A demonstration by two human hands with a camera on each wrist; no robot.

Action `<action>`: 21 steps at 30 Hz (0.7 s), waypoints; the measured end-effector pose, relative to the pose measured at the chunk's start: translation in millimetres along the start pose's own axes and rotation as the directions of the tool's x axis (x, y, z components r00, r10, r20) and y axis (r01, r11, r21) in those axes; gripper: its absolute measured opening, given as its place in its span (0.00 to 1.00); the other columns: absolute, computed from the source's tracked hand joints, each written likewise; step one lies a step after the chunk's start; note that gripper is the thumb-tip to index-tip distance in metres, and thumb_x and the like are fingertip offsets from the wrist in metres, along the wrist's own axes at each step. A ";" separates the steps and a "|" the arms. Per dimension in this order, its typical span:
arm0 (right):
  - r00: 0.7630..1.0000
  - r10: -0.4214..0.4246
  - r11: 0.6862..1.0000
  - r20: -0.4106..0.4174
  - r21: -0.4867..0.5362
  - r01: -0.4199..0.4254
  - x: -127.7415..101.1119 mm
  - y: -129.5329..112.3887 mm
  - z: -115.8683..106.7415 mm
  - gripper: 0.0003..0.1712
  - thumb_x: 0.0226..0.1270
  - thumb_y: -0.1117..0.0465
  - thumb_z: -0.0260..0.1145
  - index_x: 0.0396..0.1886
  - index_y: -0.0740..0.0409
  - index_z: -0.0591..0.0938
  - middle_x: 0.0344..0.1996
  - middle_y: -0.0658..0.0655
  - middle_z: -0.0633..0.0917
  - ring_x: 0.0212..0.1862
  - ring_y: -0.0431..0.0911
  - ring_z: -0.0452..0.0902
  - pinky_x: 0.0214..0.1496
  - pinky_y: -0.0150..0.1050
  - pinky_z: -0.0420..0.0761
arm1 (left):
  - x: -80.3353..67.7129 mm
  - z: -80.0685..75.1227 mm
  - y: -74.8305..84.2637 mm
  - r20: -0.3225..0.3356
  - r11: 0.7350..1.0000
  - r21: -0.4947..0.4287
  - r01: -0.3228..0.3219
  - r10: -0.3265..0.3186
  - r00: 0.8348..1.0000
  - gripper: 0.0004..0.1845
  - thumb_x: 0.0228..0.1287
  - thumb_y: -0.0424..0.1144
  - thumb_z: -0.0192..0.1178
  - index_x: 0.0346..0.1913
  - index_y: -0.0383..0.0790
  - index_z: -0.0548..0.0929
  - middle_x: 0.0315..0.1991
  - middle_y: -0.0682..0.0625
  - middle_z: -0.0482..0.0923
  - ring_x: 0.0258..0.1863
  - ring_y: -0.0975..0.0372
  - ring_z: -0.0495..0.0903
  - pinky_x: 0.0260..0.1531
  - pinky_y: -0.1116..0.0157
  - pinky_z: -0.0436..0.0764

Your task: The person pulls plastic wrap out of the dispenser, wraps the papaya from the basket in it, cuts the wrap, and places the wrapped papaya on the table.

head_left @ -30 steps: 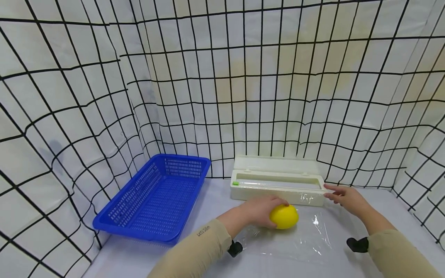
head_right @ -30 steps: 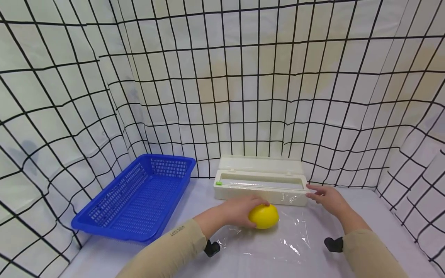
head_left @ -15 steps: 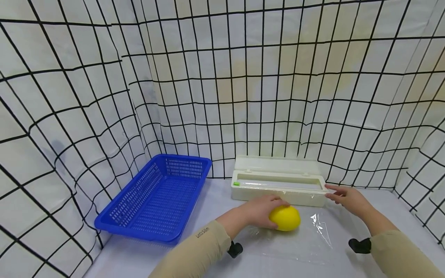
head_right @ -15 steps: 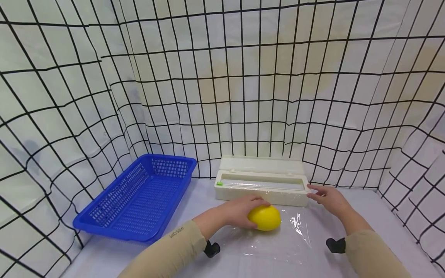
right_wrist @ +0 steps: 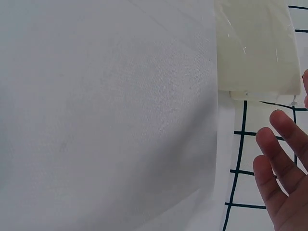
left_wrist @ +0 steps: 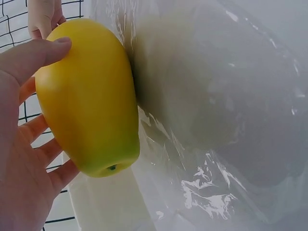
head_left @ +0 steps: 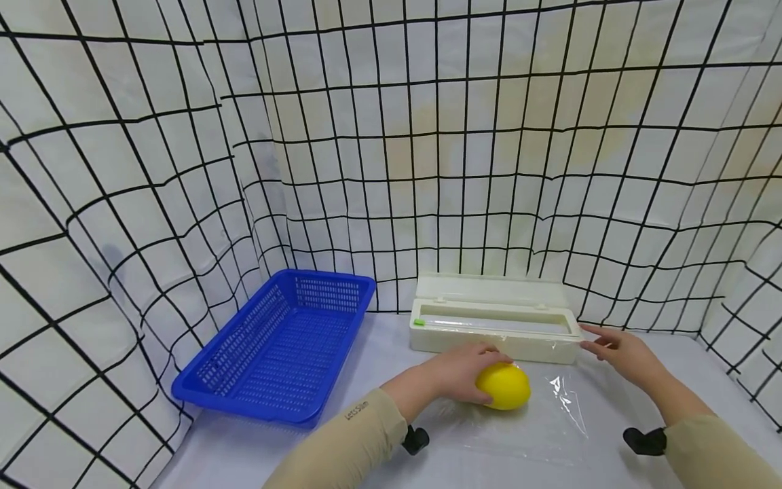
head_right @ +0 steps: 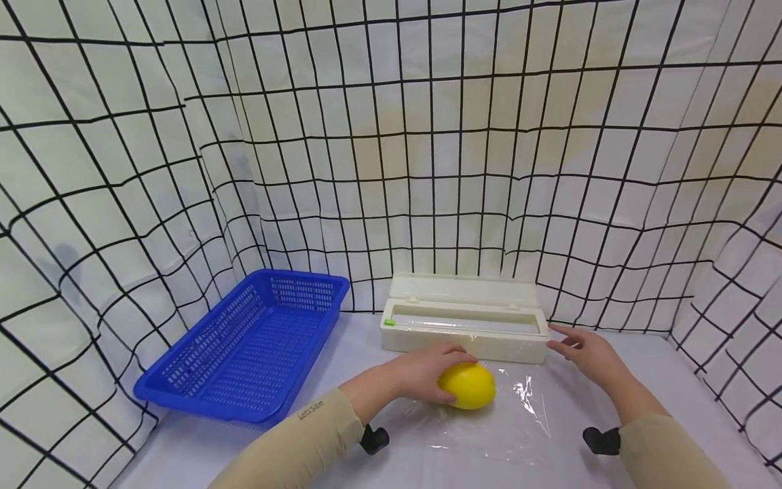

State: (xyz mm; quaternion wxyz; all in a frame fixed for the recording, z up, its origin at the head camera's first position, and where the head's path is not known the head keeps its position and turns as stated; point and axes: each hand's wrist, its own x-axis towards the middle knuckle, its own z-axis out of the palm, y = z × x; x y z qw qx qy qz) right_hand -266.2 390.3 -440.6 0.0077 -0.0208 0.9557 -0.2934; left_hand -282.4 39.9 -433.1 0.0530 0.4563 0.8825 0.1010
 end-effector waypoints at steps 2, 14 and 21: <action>1.000 -0.007 1.000 -0.007 -0.015 0.007 -1.8 0.7 -1.5 0.41 0.69 0.39 0.62 0.72 0.60 0.68 0.45 0.61 0.83 0.43 0.51 0.77 0.35 0.40 0.74 | -0.7 0.0 0.5 -0.001 1.000 0.002 -0.002 0.002 1.000 0.40 0.56 0.51 0.72 0.72 0.63 0.67 0.66 0.59 0.68 0.63 0.64 0.68 0.65 0.64 0.67; 0.999 -0.037 0.997 -0.037 -0.070 0.035 -9.9 -2.0 -6.1 0.39 0.69 0.40 0.63 0.70 0.61 0.71 0.48 0.64 0.82 0.45 0.54 0.78 0.35 0.41 0.76 | -4.7 1.6 -1.8 0.013 1.000 0.011 0.002 -0.002 1.000 0.39 0.57 0.53 0.71 0.72 0.63 0.67 0.66 0.59 0.68 0.63 0.64 0.68 0.64 0.65 0.67; 0.999 -0.028 0.997 -0.044 -0.073 0.025 -11.1 -0.6 -5.0 0.39 0.69 0.41 0.63 0.70 0.61 0.70 0.48 0.66 0.82 0.45 0.55 0.78 0.35 0.42 0.78 | -6.0 3.3 -2.3 -0.005 0.999 0.029 0.023 -0.023 1.000 0.38 0.59 0.56 0.69 0.72 0.63 0.68 0.65 0.60 0.69 0.61 0.65 0.70 0.63 0.65 0.69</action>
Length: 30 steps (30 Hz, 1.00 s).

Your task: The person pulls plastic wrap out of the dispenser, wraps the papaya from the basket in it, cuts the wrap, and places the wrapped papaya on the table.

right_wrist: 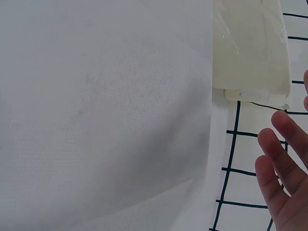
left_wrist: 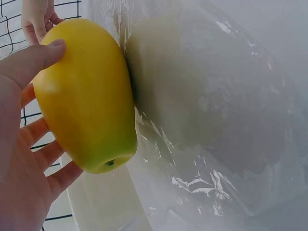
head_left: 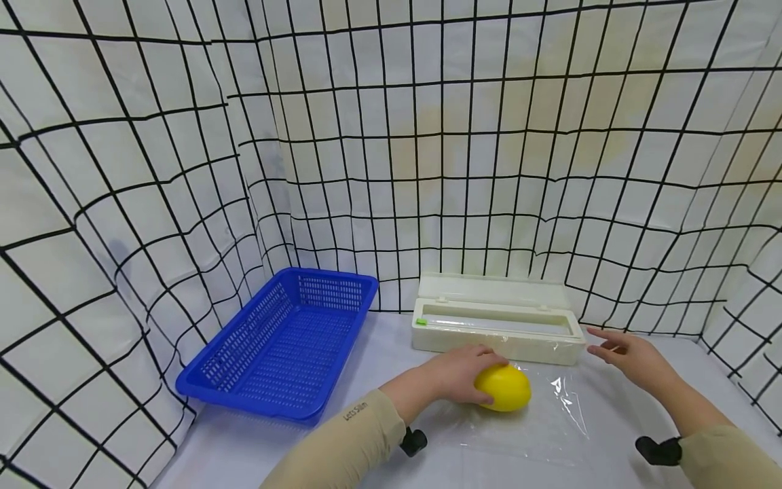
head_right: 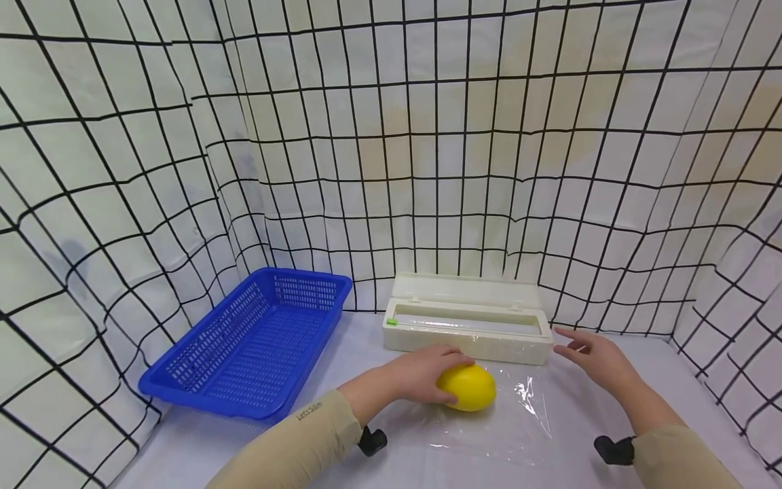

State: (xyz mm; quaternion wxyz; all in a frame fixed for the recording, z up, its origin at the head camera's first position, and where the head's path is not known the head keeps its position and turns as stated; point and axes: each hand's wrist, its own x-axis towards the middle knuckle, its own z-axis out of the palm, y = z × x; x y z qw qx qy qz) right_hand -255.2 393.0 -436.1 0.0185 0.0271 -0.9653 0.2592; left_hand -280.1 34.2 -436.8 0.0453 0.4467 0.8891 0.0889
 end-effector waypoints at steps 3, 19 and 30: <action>1.000 -0.010 1.000 0.004 0.003 0.010 0.8 0.3 1.2 0.39 0.69 0.41 0.63 0.70 0.61 0.71 0.48 0.66 0.82 0.45 0.55 0.78 0.35 0.43 0.78 | -2.7 0.1 -1.3 -0.001 1.000 -0.005 0.017 -0.017 1.000 0.37 0.59 0.57 0.68 0.72 0.63 0.67 0.66 0.60 0.68 0.62 0.64 0.69 0.63 0.64 0.69; 0.999 -0.033 0.999 -0.014 -0.031 0.033 -6.5 -6.3 3.6 0.41 0.68 0.39 0.64 0.69 0.63 0.71 0.45 0.62 0.83 0.47 0.58 0.79 0.38 0.50 0.80 | -16.2 -3.8 -4.7 -0.016 0.999 -0.026 0.041 -0.042 0.999 0.39 0.59 0.60 0.68 0.72 0.65 0.66 0.69 0.59 0.66 0.66 0.62 0.68 0.65 0.59 0.69; 0.993 -0.112 0.992 -0.024 -0.054 0.111 -20.8 -16.6 3.1 0.38 0.63 0.42 0.70 0.65 0.60 0.76 0.40 0.52 0.84 0.42 0.49 0.80 0.36 0.43 0.79 | -39.0 -21.4 -7.8 -0.051 0.998 -0.023 0.050 -0.052 0.997 0.38 0.60 0.60 0.67 0.72 0.64 0.66 0.70 0.59 0.66 0.67 0.61 0.68 0.66 0.55 0.68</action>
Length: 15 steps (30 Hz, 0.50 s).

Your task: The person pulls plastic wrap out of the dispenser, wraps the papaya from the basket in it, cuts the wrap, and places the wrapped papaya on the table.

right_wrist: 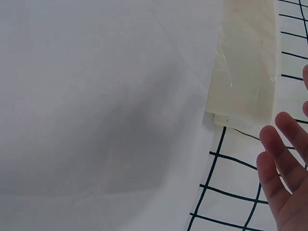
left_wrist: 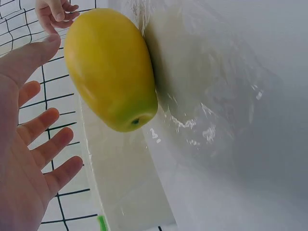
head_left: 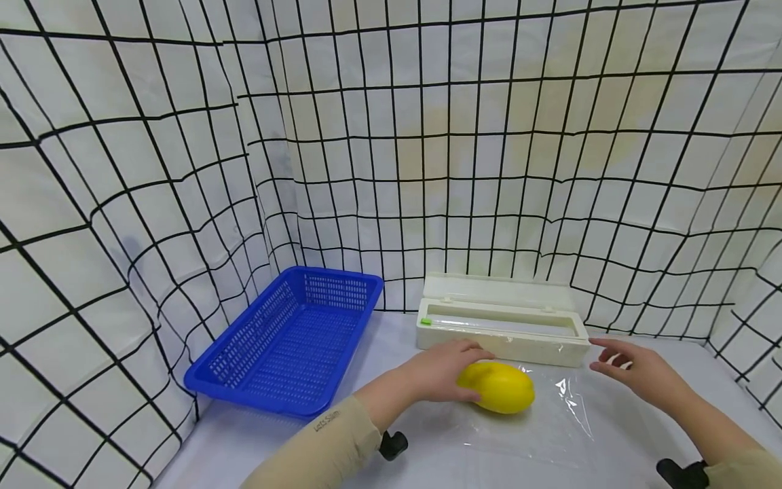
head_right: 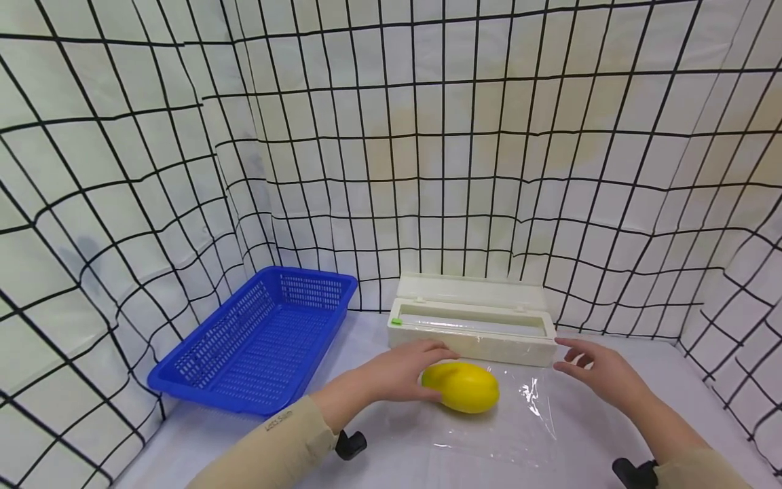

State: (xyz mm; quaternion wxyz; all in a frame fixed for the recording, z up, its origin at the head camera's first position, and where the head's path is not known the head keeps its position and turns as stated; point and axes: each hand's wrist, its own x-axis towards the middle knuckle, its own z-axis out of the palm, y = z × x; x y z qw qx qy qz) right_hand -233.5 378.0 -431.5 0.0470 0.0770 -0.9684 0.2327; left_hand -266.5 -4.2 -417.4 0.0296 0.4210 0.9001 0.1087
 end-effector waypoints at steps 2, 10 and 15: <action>1.000 -0.026 1.000 -0.005 -0.010 0.026 -4.5 -3.0 -0.6 0.35 0.62 0.44 0.71 0.63 0.59 0.78 0.39 0.49 0.84 0.41 0.46 0.79 0.35 0.41 0.78 | -4.9 -2.0 -1.5 0.001 1.000 0.003 0.005 -0.005 1.000 0.37 0.60 0.59 0.67 0.72 0.64 0.67 0.69 0.59 0.67 0.66 0.61 0.68 0.66 0.55 0.69; 0.993 -0.059 0.998 0.102 0.019 0.057 -21.2 -18.4 0.8 0.31 0.58 0.46 0.74 0.59 0.54 0.82 0.41 0.50 0.83 0.38 0.40 0.74 0.35 0.33 0.78 | -25.4 -8.5 -5.4 0.018 0.999 0.040 -0.009 0.009 1.000 0.34 0.59 0.58 0.69 0.68 0.62 0.72 0.63 0.60 0.72 0.60 0.65 0.73 0.61 0.62 0.73; 0.974 -0.136 0.991 0.180 0.047 0.129 -31.8 -27.5 4.6 0.28 0.57 0.47 0.75 0.56 0.52 0.83 0.41 0.48 0.82 0.36 0.35 0.71 0.34 0.31 0.77 | -38.7 -10.1 -5.9 0.098 1.000 0.029 0.007 -0.009 0.995 0.27 0.58 0.56 0.70 0.61 0.59 0.79 0.58 0.62 0.76 0.57 0.66 0.74 0.60 0.62 0.74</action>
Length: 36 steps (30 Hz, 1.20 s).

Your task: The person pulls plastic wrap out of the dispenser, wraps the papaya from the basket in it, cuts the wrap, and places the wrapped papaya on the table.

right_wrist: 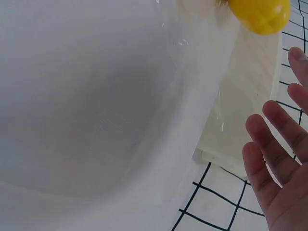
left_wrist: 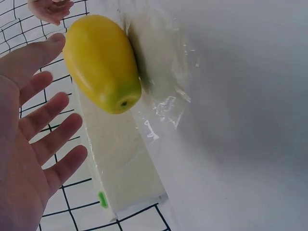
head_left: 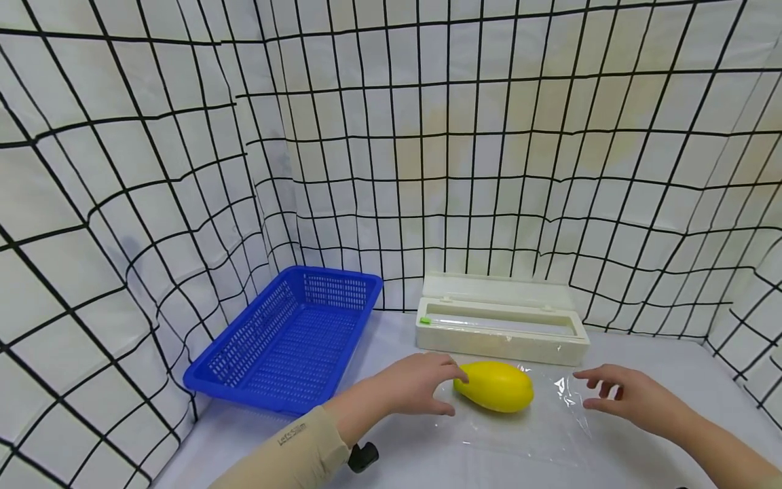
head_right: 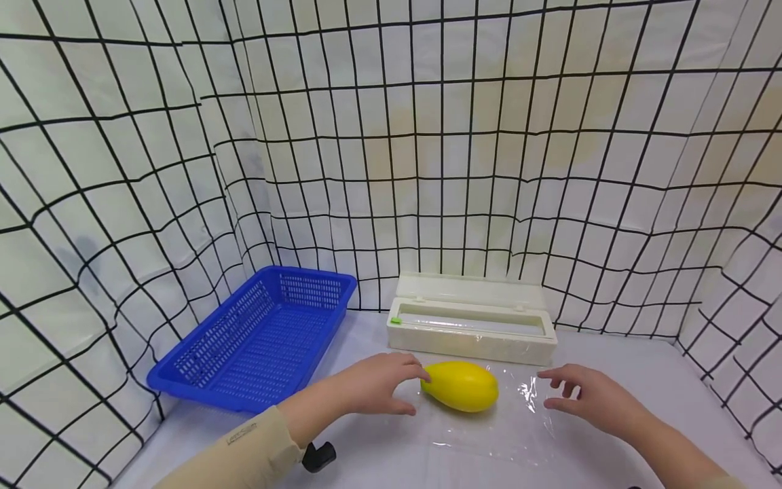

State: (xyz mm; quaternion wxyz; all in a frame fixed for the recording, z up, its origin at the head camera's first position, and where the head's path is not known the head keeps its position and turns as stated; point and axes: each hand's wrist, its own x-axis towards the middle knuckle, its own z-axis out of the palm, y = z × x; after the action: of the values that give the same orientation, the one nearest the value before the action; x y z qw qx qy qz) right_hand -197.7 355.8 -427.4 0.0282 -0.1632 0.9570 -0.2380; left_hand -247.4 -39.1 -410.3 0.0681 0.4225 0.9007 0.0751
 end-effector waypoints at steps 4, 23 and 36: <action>0.994 -0.092 0.995 0.059 0.032 0.090 -6.8 -2.3 9.3 0.24 0.58 0.46 0.74 0.51 0.49 0.84 0.38 0.42 0.82 0.35 0.32 0.70 0.33 0.31 0.75 | -10.4 4.4 -2.0 0.074 1.000 0.004 -0.017 0.017 0.997 0.18 0.59 0.54 0.71 0.52 0.59 0.84 0.48 0.64 0.79 0.48 0.70 0.76 0.55 0.65 0.76; 0.945 -0.153 0.988 0.288 0.038 0.148 -21.5 -1.5 49.1 0.11 0.53 0.49 0.77 0.31 0.35 0.81 0.30 0.34 0.74 0.32 0.31 0.67 0.33 0.33 0.73 | -30.9 38.5 -17.2 0.173 0.992 0.105 -0.066 0.047 0.984 0.10 0.56 0.51 0.73 0.41 0.62 0.85 0.32 0.67 0.73 0.32 0.73 0.71 0.37 0.71 0.73; 0.940 -0.202 0.977 0.274 -0.007 0.212 -19.3 1.1 53.2 0.08 0.57 0.53 0.76 0.28 0.36 0.83 0.29 0.33 0.72 0.31 0.30 0.67 0.33 0.32 0.74 | -24.1 44.9 -18.7 0.136 0.992 0.109 -0.060 0.045 0.990 0.04 0.61 0.45 0.70 0.33 0.61 0.85 0.27 0.68 0.71 0.28 0.74 0.70 0.31 0.74 0.70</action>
State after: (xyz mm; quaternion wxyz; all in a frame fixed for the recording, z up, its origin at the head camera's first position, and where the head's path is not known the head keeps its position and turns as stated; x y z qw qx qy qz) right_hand -172.8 339.2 -475.5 0.1311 -0.2945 0.9258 -0.1974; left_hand -237.8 -66.0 -456.4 0.1020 0.4533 0.8855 -0.0026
